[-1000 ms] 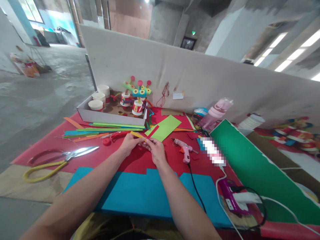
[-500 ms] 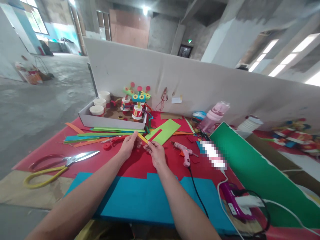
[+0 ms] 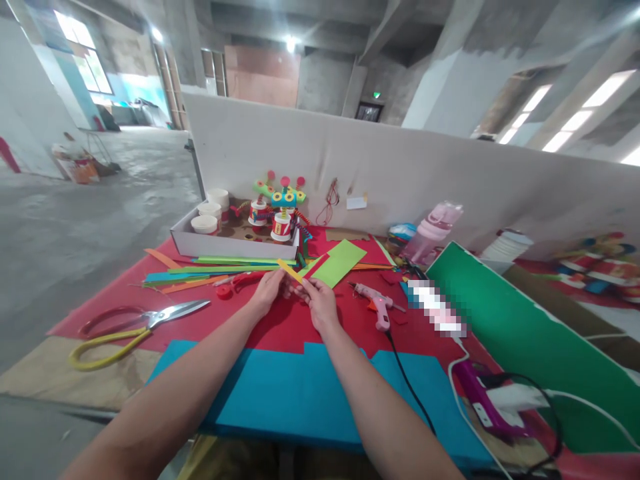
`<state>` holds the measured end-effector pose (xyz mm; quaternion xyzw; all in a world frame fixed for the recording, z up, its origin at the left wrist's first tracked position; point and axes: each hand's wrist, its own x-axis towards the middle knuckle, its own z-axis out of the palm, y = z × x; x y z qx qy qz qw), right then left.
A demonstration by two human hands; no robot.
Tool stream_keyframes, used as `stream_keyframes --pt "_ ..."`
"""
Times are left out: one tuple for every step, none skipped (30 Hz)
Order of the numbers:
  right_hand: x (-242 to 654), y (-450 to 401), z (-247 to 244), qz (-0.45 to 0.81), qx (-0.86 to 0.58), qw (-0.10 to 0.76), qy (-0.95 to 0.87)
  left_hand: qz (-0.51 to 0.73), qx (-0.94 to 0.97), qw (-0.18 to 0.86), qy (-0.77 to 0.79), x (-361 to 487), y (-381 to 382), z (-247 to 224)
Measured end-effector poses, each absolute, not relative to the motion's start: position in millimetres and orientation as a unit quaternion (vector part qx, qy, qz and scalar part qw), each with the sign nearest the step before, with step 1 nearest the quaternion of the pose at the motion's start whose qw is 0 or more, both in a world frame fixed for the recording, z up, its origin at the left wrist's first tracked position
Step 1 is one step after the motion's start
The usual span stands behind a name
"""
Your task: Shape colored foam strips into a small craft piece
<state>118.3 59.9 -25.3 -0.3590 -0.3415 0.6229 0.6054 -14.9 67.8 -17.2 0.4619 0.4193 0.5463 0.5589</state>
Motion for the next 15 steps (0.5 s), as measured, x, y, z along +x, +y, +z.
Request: stream_keyframes --pt "118.5 60.2 -25.4 0.625 -0.359 0.604 -0.341 0.539 0.478 0.549 0.423 -14.3 68.0 -17.7" --pt "118.5 60.5 -25.6 0.627 -0.356 0.602 -0.342 0.535 0.492 0.539 0.427 -13.6 68.3 -18.3" --pt "118.5 60.8 -25.9 0.629 -0.354 0.601 -0.344 0.532 0.503 0.529 0.429 -12.8 68.6 -19.2" --pt "118.4 61.1 -26.1 0.631 -0.353 0.599 -0.345 0.531 0.511 0.522 0.430 -12.1 69.1 -20.3" --pt "118.3 61.3 -26.4 0.631 -0.353 0.598 -0.346 0.531 0.518 0.516 0.429 -11.4 69.5 -21.7" --pt "118.3 61.5 -26.5 0.631 -0.353 0.598 -0.345 0.531 0.523 0.513 0.427 -10.9 69.8 -23.2" --pt "118.2 61.7 -26.6 0.631 -0.352 0.600 -0.344 0.529 0.527 0.511 0.425 -10.5 70.0 -24.6" --pt "118.1 61.8 -26.6 0.631 -0.349 0.602 -0.342 0.525 0.532 0.511 0.424 -10.2 70.0 -25.7" --pt "118.0 61.9 -26.6 0.632 -0.345 0.605 -0.340 0.521 0.538 0.511 0.422 -10.2 69.9 -26.4" --pt "117.8 62.0 -26.5 0.633 -0.340 0.608 -0.337 0.517 0.543 0.511 0.419 -10.2 69.8 -26.4" --pt "117.6 62.1 -26.4 0.635 -0.336 0.609 -0.335 0.512 0.548 0.513 0.417 -10.3 69.6 -25.7" --pt "117.3 62.1 -26.1 0.637 -0.334 0.610 -0.332 0.505 0.552 0.517 0.415 -10.4 69.6 -24.2" --pt "117.0 62.2 -25.7 0.639 -0.333 0.610 -0.330 0.493 0.556 0.523 0.418 -10.3 69.9 -22.0" --pt "116.7 62.4 -25.2 0.641 -0.333 0.609 -0.329 0.476 0.558 0.529 0.428 -10.0 70.4 -19.5" --pt "116.4 62.6 -24.6 0.642 -0.334 0.607 -0.328 0.457 0.558 0.531 0.445 -9.2 71.1 -16.9"
